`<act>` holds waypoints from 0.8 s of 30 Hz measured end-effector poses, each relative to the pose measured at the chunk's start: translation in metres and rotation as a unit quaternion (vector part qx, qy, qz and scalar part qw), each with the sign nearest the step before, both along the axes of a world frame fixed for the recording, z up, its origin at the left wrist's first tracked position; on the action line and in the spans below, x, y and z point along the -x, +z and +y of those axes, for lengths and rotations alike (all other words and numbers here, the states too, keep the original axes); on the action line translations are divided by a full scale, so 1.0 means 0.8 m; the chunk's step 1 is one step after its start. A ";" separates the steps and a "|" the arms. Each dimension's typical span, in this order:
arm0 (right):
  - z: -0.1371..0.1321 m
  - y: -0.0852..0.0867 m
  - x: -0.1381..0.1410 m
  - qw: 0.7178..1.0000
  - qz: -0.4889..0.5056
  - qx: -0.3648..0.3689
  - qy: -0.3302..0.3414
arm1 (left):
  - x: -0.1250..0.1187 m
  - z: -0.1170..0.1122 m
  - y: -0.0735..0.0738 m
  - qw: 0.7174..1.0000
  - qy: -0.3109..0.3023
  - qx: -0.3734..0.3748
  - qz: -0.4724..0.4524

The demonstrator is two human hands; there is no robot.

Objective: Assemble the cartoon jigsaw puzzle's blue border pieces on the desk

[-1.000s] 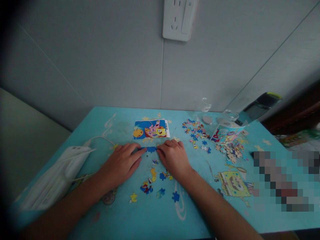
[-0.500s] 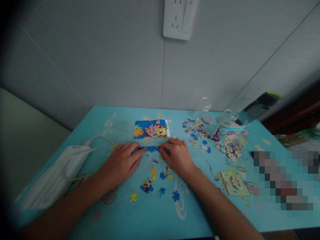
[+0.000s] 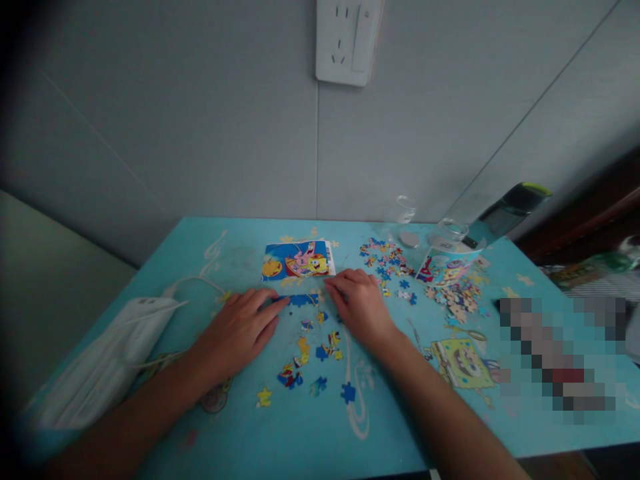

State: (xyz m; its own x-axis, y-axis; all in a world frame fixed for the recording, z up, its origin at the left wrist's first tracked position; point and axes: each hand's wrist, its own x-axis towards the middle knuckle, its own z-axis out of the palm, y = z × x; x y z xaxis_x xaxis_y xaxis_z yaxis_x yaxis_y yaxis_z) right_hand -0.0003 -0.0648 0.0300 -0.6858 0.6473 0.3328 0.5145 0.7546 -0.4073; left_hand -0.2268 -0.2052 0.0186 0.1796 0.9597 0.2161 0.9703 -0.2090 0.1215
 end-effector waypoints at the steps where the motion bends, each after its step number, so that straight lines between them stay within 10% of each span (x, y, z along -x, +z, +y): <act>1: 0.006 0.002 -0.006 1.000 0.014 -0.005 -0.011 | 0.000 0.000 0.000 1.000 -0.001 -0.001 -0.001; 24: 0.023 0.004 -0.032 0.999 -0.013 -0.018 -0.046 | 0.001 0.001 -0.002 1.000 0.003 0.014 0.011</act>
State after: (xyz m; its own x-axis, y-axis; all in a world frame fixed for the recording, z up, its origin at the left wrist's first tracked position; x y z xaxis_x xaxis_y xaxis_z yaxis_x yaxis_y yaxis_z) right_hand 0.0249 -0.0462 0.0334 -0.6320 0.6961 0.3405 0.5930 0.7173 -0.3658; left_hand -0.2280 -0.2047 0.0169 0.1773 0.9665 0.1853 0.9742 -0.1991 0.1061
